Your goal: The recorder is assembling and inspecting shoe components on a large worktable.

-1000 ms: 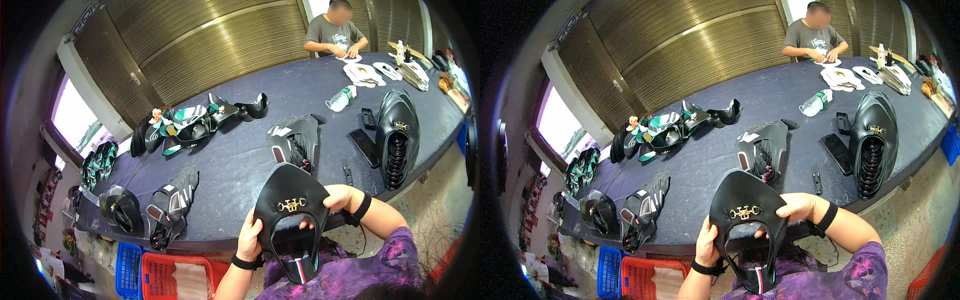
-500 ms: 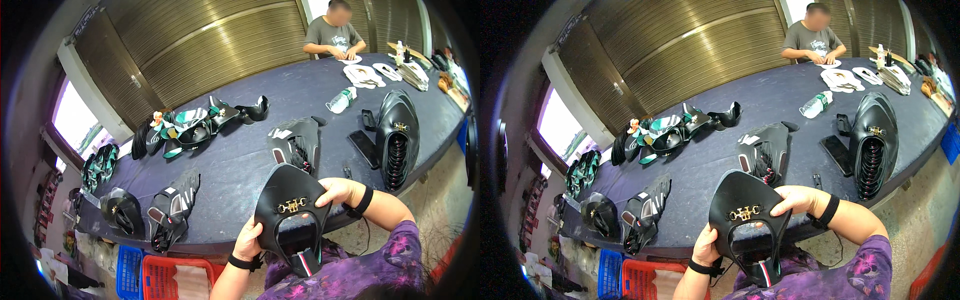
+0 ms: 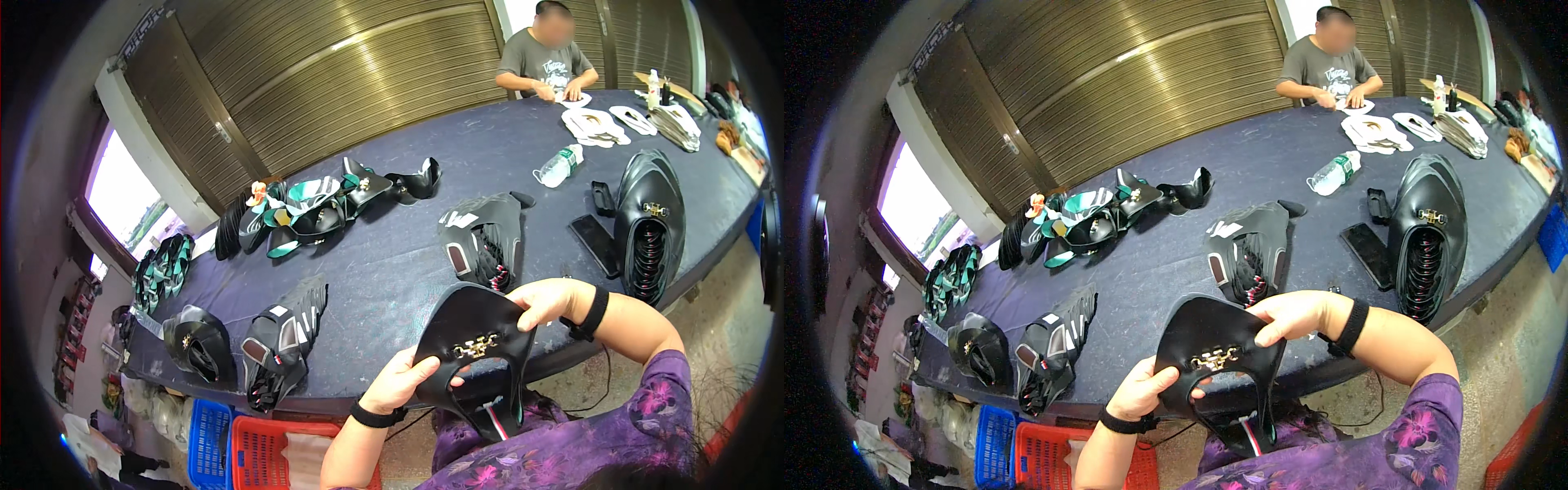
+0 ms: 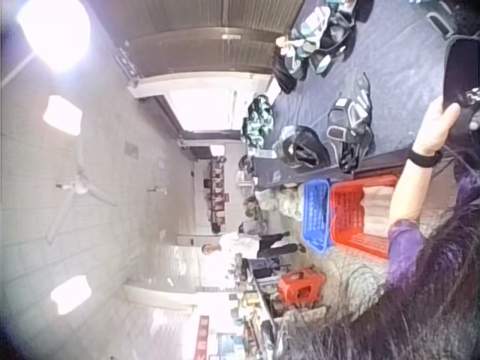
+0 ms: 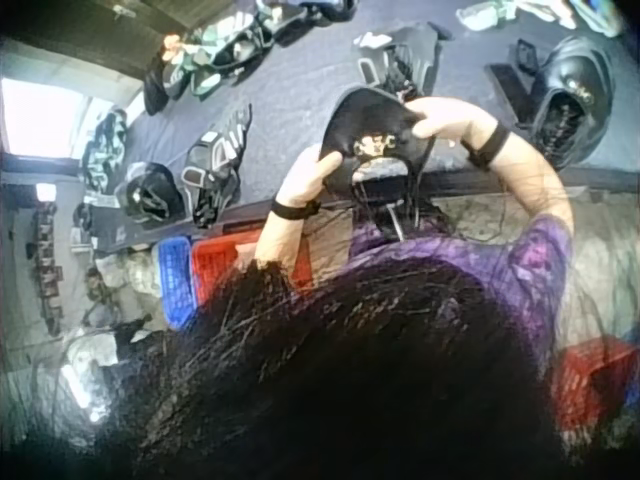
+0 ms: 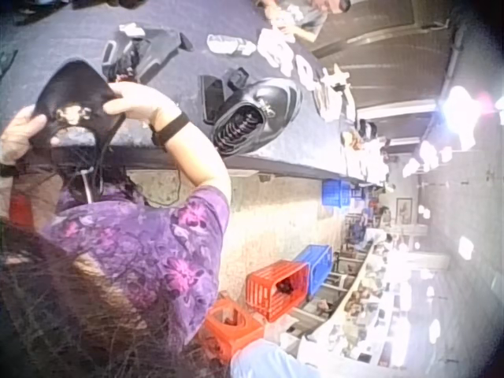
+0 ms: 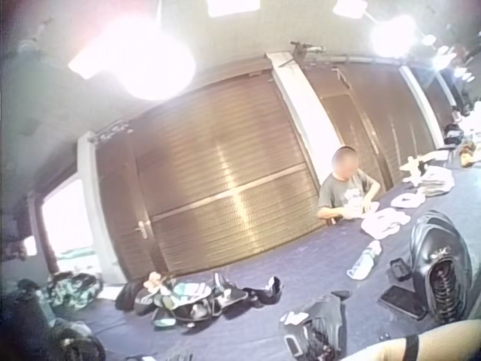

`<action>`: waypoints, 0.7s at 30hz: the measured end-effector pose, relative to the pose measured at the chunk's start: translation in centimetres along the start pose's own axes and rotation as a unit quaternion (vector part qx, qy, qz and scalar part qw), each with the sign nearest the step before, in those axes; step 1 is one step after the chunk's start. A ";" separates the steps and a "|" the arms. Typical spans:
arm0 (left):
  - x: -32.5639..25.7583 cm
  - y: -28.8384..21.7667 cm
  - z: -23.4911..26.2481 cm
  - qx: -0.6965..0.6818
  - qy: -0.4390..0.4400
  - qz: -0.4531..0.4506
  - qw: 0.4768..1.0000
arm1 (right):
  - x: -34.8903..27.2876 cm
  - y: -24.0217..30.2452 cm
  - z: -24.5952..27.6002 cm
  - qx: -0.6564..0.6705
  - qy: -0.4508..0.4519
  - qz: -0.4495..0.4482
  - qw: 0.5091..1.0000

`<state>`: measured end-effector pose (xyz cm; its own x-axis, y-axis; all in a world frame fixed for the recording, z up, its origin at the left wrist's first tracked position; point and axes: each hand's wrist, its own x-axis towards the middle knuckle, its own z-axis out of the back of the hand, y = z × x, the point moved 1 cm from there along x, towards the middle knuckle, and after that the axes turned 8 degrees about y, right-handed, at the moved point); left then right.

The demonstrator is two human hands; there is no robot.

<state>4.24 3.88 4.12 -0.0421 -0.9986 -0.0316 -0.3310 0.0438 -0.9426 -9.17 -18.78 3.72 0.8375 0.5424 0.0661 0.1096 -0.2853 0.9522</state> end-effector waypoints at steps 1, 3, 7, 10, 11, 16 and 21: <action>0.1 0.0 -0.2 0.004 -0.001 0.011 1.000 | 0.3 0.5 -0.5 0.062 0.032 -0.006 0.998; 0.3 0.1 -0.3 0.001 0.011 0.034 0.999 | 1.0 0.5 -0.6 0.050 -0.018 -0.052 0.997; 0.4 0.7 0.3 -0.023 -0.034 -0.006 0.999 | 1.5 0.2 -1.4 0.003 -0.130 -0.085 0.988; 0.6 1.0 1.0 0.027 -0.047 0.017 0.998 | 1.8 0.8 -2.2 -0.116 -0.212 -0.107 0.965; 0.7 1.2 1.3 0.027 -0.048 0.017 0.998 | 2.0 1.0 -2.4 -0.196 -0.223 -0.100 0.950; 0.7 1.1 1.4 0.076 -0.070 -0.053 0.993 | 1.4 2.4 -2.7 -0.249 -0.244 -0.106 0.931; -0.4 1.4 2.1 0.001 -0.020 -0.076 0.997 | 1.1 0.7 -2.7 -0.015 0.055 -0.063 0.996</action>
<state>5.74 4.25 2.09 0.0466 -0.9940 0.0993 -0.3281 -0.1091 -0.9383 -9.67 -16.22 5.24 0.7538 0.6567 -0.0232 0.1921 -0.1864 0.9635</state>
